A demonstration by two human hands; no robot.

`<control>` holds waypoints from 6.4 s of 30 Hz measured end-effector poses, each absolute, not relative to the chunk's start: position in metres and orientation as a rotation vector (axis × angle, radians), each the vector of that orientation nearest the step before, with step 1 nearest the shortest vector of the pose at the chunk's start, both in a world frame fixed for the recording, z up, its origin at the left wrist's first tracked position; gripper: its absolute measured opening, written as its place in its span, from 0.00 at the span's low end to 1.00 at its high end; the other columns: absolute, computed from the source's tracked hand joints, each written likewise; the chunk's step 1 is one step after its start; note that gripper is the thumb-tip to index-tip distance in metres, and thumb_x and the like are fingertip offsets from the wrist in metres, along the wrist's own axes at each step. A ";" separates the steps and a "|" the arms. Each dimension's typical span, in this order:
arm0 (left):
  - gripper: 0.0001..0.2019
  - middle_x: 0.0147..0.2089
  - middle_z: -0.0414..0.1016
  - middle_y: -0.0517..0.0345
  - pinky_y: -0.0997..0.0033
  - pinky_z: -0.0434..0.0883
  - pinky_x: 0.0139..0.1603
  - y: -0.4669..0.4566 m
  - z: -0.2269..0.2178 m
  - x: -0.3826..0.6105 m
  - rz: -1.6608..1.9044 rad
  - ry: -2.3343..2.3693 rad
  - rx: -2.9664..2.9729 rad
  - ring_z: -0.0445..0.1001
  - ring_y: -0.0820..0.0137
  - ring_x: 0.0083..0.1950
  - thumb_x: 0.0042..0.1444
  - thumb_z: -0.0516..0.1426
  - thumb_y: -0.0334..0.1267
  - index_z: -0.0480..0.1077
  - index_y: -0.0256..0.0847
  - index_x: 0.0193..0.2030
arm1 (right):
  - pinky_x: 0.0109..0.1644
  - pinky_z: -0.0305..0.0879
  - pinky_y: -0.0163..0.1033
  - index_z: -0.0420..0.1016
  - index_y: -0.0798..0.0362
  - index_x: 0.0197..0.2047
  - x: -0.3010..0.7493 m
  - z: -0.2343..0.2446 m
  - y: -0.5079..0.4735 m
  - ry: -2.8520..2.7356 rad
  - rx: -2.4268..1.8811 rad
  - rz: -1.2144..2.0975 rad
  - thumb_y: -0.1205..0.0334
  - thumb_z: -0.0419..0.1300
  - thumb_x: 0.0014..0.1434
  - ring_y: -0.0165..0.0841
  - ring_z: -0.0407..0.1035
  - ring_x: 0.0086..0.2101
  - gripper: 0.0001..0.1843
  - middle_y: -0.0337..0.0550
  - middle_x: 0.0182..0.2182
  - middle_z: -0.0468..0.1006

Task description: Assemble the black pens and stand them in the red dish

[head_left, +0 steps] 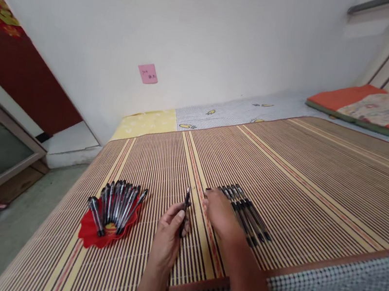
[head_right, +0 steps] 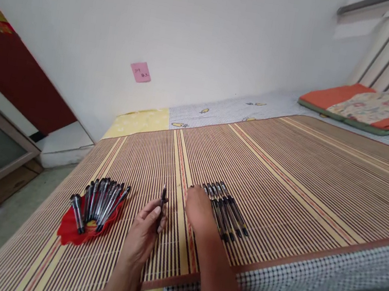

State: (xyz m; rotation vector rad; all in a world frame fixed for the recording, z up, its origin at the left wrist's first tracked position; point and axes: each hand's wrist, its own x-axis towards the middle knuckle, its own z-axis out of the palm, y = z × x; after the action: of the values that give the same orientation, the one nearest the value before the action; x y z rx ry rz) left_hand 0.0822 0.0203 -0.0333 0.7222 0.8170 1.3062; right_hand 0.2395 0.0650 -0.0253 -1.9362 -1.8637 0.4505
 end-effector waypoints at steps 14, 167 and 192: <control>0.18 0.30 0.77 0.56 0.78 0.61 0.25 0.024 -0.038 0.075 1.289 0.839 0.727 0.68 0.77 0.26 0.50 0.68 0.42 0.73 0.36 0.44 | 0.44 0.63 0.39 0.75 0.58 0.46 0.224 -0.031 0.059 -1.862 -2.042 0.466 0.73 0.59 0.57 0.43 0.77 0.44 0.13 0.58 0.44 0.80; 0.17 0.27 0.72 0.60 0.80 0.55 0.20 0.016 -0.036 0.085 1.166 0.802 0.703 0.61 0.80 0.22 0.46 0.70 0.40 0.75 0.35 0.40 | 0.23 0.48 0.34 0.73 0.52 0.29 0.237 -0.002 0.053 -1.128 -1.071 1.257 0.47 0.68 0.50 0.26 0.54 0.20 0.16 0.30 0.18 0.62; 0.16 0.30 0.74 0.59 0.80 0.58 0.22 0.018 -0.042 0.089 1.203 0.832 0.787 0.63 0.81 0.23 0.48 0.69 0.40 0.75 0.35 0.42 | 0.25 0.49 0.34 0.73 0.53 0.34 0.239 -0.008 0.056 -1.249 -1.121 1.239 0.49 0.63 0.52 0.26 0.53 0.20 0.15 0.29 0.18 0.61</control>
State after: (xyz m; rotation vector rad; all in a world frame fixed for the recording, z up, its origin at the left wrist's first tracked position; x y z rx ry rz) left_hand 0.0893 0.0180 -0.0418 0.7870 0.8315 1.2031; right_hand 0.2387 0.0564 -0.0082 -1.1211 -1.2488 1.2393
